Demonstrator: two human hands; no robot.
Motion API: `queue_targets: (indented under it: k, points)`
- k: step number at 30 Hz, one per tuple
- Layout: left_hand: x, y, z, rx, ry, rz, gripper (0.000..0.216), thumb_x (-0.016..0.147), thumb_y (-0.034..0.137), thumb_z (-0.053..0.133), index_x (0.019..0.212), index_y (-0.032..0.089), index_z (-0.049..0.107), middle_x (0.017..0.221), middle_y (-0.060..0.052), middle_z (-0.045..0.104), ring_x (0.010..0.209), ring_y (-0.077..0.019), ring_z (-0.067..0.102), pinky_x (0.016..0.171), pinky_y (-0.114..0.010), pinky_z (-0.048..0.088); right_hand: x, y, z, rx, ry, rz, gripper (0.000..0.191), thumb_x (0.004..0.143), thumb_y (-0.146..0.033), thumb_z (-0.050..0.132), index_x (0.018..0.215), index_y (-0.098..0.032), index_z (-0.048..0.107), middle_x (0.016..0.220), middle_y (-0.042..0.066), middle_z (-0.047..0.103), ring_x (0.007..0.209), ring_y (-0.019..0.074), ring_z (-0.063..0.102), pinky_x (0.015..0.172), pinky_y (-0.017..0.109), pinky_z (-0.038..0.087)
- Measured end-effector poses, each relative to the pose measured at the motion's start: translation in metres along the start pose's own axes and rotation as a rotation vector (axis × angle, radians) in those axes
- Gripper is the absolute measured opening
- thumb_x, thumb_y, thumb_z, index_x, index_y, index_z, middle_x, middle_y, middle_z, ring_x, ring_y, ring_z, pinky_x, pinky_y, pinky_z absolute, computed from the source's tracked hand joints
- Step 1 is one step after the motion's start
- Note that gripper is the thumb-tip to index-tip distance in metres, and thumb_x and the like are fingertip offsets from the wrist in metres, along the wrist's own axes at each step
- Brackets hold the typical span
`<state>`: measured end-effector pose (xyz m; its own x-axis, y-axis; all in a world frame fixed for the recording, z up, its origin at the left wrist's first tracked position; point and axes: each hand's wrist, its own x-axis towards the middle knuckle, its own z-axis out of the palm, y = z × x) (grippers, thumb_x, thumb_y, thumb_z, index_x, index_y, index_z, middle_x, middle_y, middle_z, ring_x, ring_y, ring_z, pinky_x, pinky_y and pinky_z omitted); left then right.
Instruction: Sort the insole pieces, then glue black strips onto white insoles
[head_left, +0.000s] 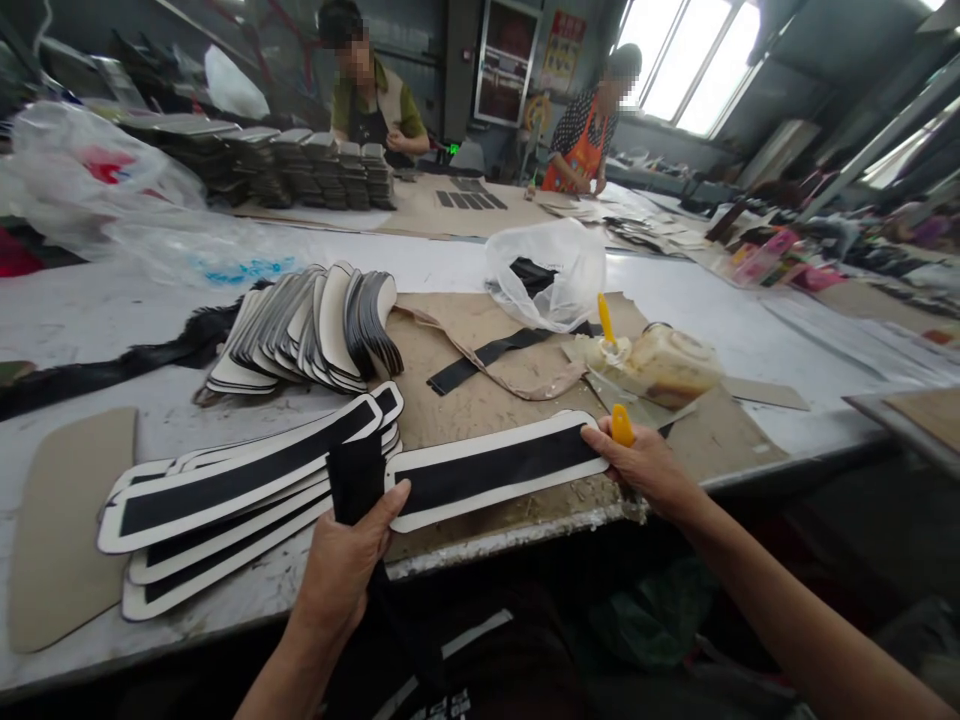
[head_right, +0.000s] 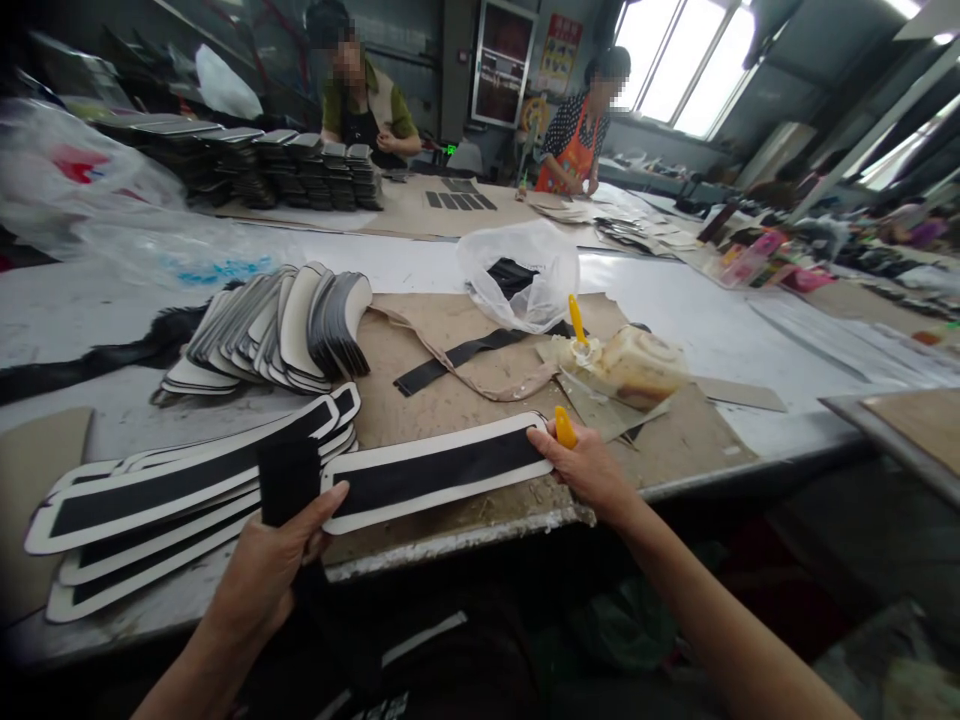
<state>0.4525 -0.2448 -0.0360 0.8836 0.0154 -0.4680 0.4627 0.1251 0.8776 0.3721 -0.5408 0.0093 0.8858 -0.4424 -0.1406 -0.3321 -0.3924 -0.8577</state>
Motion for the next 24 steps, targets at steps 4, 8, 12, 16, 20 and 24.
queue_targets:
  k: [4, 8, 12, 16, 20, 24]
  points:
    - [-0.002, -0.004, -0.002, 0.071, 0.006, 0.052, 0.042, 0.053, 0.045, 0.084, 0.068, 0.015, 0.059, 0.054, 0.004, 0.054, 0.049, -0.0094, 0.047, 0.045, -0.02, 0.039, -0.006, -0.005, 0.0, -0.212, 0.031, -0.138, 0.042, 0.081, -0.056, 0.056, 0.061, -0.022, 0.041, 0.05, -0.006, 0.04, 0.045, 0.0099, 0.038, 0.046, 0.024, 0.032]
    - [-0.002, -0.007, -0.001, 0.102, 0.009, 0.057, 0.044, 0.054, 0.046, 0.084, 0.074, 0.013, 0.064, 0.059, 0.002, 0.06, 0.052, -0.0115, 0.052, 0.046, -0.021, 0.041, -0.013, -0.008, 0.001, -0.354, 0.091, -0.284, 0.041, 0.083, -0.057, 0.051, 0.06, -0.024, 0.043, 0.051, -0.004, 0.043, 0.049, 0.0133, 0.042, 0.05, 0.027, 0.036]
    - [-0.001, -0.012, -0.001, 0.078, 0.041, 0.086, 0.041, 0.056, 0.043, 0.083, 0.08, 0.013, 0.067, 0.07, -0.001, 0.067, 0.058, -0.0146, 0.059, 0.048, -0.023, 0.044, -0.014, -0.003, 0.001, -0.297, 0.024, -0.204, 0.042, 0.086, -0.06, 0.043, 0.064, -0.024, 0.045, 0.05, -0.004, 0.044, 0.046, 0.0139, 0.043, 0.047, 0.026, 0.036]
    - [-0.004, -0.015, -0.003, 0.134, 0.047, 0.163, 0.038, 0.06, 0.044, 0.08, 0.079, 0.013, 0.069, 0.071, -0.003, 0.068, 0.065, -0.0192, 0.062, 0.058, -0.027, 0.049, -0.01, 0.004, 0.005, -0.313, 0.04, -0.164, 0.041, 0.083, -0.06, 0.05, 0.065, -0.023, 0.048, 0.055, -0.003, 0.049, 0.049, 0.014, 0.047, 0.049, 0.025, 0.036]
    - [-0.013, -0.009, -0.002, 0.28, 0.116, 0.251, 0.034, 0.065, 0.046, 0.075, 0.073, 0.015, 0.068, 0.068, -0.004, 0.067, 0.071, -0.0234, 0.063, 0.07, -0.033, 0.051, -0.016, 0.01, 0.016, -0.489, 0.142, -0.361, 0.035, 0.087, -0.051, 0.049, 0.069, -0.022, 0.05, 0.058, 0.0, 0.055, 0.055, 0.0157, 0.052, 0.054, 0.025, 0.037]
    - [-0.024, -0.003, 0.005, 0.364, 0.183, 0.389, 0.023, 0.067, 0.041, 0.072, 0.065, 0.019, 0.064, 0.067, -0.003, 0.065, 0.085, -0.027, 0.063, 0.084, -0.033, 0.048, -0.032, 0.008, 0.029, -0.73, 0.269, -0.612, 0.033, 0.093, -0.042, 0.043, 0.068, -0.022, 0.048, 0.053, 0.0, 0.053, 0.047, 0.0143, 0.049, 0.05, 0.026, 0.03]
